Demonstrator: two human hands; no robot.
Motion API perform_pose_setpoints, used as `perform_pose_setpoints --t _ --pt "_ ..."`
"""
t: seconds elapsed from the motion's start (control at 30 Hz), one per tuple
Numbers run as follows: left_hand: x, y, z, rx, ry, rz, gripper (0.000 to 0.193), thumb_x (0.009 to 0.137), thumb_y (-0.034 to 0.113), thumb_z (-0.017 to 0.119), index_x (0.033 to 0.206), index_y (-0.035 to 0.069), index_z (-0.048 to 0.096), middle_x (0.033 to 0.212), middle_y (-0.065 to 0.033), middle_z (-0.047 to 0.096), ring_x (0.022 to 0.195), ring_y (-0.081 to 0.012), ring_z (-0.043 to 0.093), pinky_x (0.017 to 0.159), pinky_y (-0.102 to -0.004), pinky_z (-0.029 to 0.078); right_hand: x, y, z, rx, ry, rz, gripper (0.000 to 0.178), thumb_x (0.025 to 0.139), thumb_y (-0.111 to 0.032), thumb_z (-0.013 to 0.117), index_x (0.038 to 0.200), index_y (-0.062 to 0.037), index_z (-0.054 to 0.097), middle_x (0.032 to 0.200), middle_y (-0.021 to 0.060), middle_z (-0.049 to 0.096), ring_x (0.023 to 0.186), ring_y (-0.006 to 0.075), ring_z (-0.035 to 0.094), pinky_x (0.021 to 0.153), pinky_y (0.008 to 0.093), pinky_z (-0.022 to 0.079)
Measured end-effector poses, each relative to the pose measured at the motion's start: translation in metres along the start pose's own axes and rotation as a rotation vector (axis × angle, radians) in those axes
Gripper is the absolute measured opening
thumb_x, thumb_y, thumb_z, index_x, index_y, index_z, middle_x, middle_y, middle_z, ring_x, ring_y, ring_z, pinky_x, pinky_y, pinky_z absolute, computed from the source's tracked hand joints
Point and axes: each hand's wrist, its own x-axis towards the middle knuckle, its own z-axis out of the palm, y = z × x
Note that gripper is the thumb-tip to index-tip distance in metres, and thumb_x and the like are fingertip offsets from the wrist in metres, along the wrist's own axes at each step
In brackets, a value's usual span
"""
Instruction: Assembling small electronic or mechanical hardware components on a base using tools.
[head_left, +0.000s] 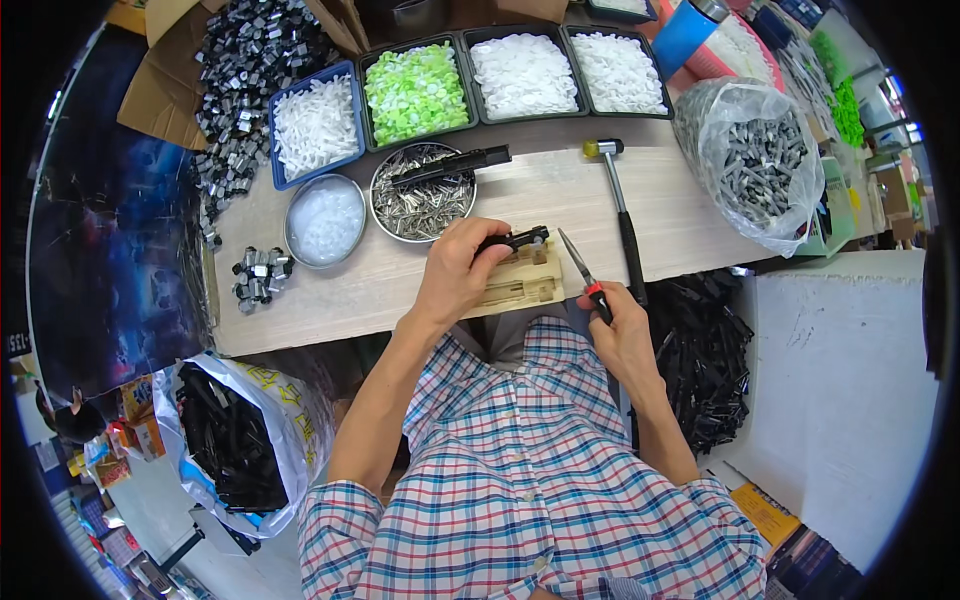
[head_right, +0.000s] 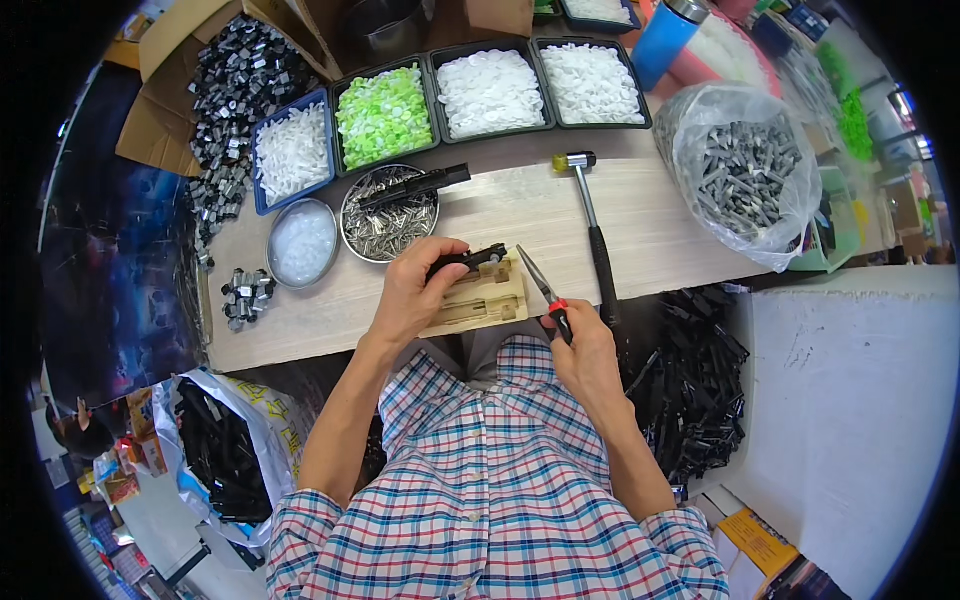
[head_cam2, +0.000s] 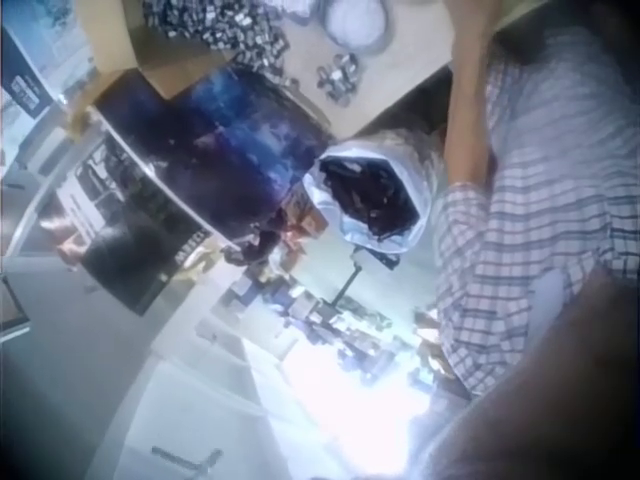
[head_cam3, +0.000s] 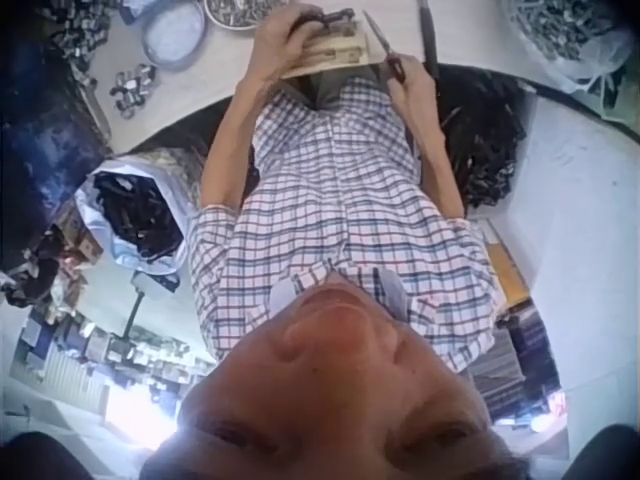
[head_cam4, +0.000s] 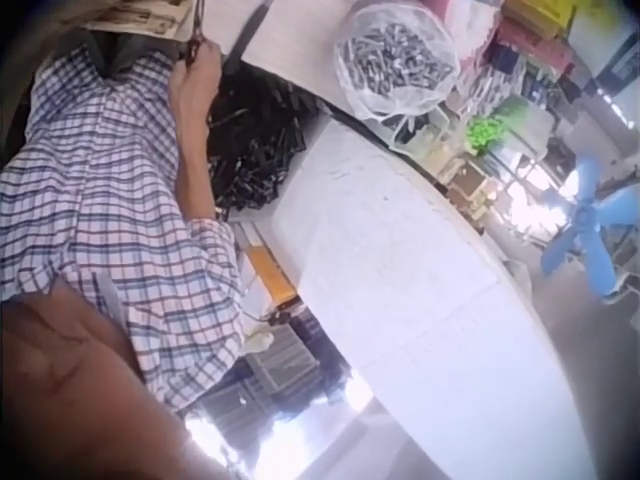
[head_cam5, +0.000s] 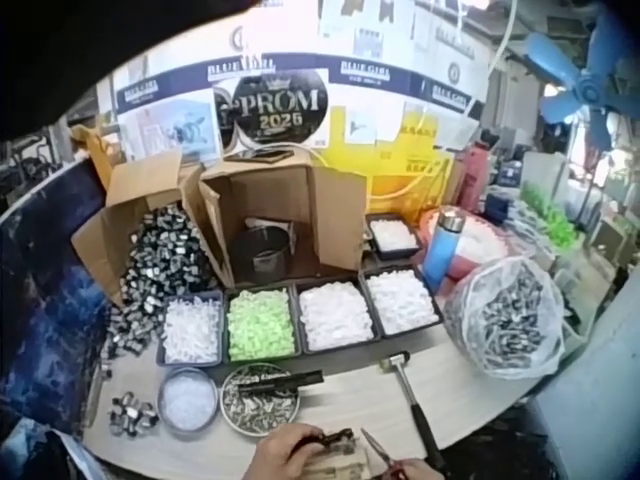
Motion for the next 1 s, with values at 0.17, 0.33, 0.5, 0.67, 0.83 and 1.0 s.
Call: perform_pose_setpoints --t 0.17,0.33,0.5,0.67,0.83,1.0 --pt "0.003 -0.003 -0.006 -0.147 -0.083 -0.169 0.021 0.091 0.006 0.07 0.11 -0.002 0.069 0.098 -0.0136 0.07 0.09 -0.027 0.067 0.081 -0.0346 0.052 0.006 -0.004 0.001 0.019 -0.023 -0.027 0.024 0.082 0.009 0.055 0.104 0.0056 0.064 0.105 0.0165 0.064 0.087 0.0265 0.066 0.077 0.0309 0.05" --pt "0.012 0.015 0.001 0.156 -0.019 0.179 0.034 0.088 0.014 0.074 0.117 -0.001 0.066 0.098 -0.0159 0.069 0.092 -0.031 0.067 0.081 -0.0384 0.053 0.009 -0.008 0.002 -0.043 -0.027 -0.115 0.025 0.081 0.01 0.055 0.103 0.0056 0.064 0.108 0.0176 0.064 0.09 0.031 0.067 0.078 0.0327 0.051" --pt "0.019 0.015 0.014 0.429 -0.12 0.316 0.029 0.085 0.017 0.077 0.104 0.002 0.061 0.085 -0.0121 0.066 0.077 -0.0313 0.067 0.065 -0.0399 0.054 0.008 -0.016 0.0 -0.084 -0.02 -0.212 0.022 0.079 0.012 0.057 0.1 0.0074 0.064 0.109 0.0207 0.062 0.091 0.0366 0.066 0.078 0.0381 0.052" --pt "0.009 0.023 0.009 0.388 -0.092 0.265 0.022 0.09 0.016 0.073 0.099 0.002 0.059 0.076 -0.0124 0.066 0.062 -0.0308 0.066 0.054 -0.0386 0.052 0.005 -0.024 -0.004 -0.044 -0.045 -0.196 0.023 0.08 0.011 0.056 0.101 0.0064 0.065 0.11 0.0172 0.062 0.088 0.0301 0.066 0.077 0.0329 0.051" --pt "-0.004 0.032 -0.002 0.35 -0.074 0.194 0.018 0.092 0.013 0.069 0.1 0.002 0.059 0.071 -0.013 0.066 0.058 -0.03 0.065 0.051 -0.039 0.051 0.001 -0.033 -0.011 -0.012 -0.156 -0.191 0.023 0.081 0.011 0.057 0.102 0.0064 0.065 0.113 0.0152 0.062 0.088 0.0267 0.065 0.075 0.031 0.05" --pt "-0.02 0.039 -0.015 0.336 -0.074 0.159 0.017 0.092 0.015 0.068 0.099 0.001 0.059 0.069 -0.0133 0.065 0.054 -0.0292 0.064 0.048 -0.0384 0.049 -0.001 -0.038 -0.011 -0.019 -0.243 -0.207 0.024 0.08 0.012 0.057 0.102 0.0064 0.065 0.114 0.0157 0.061 0.091 0.0268 0.065 0.076 0.0321 0.05"
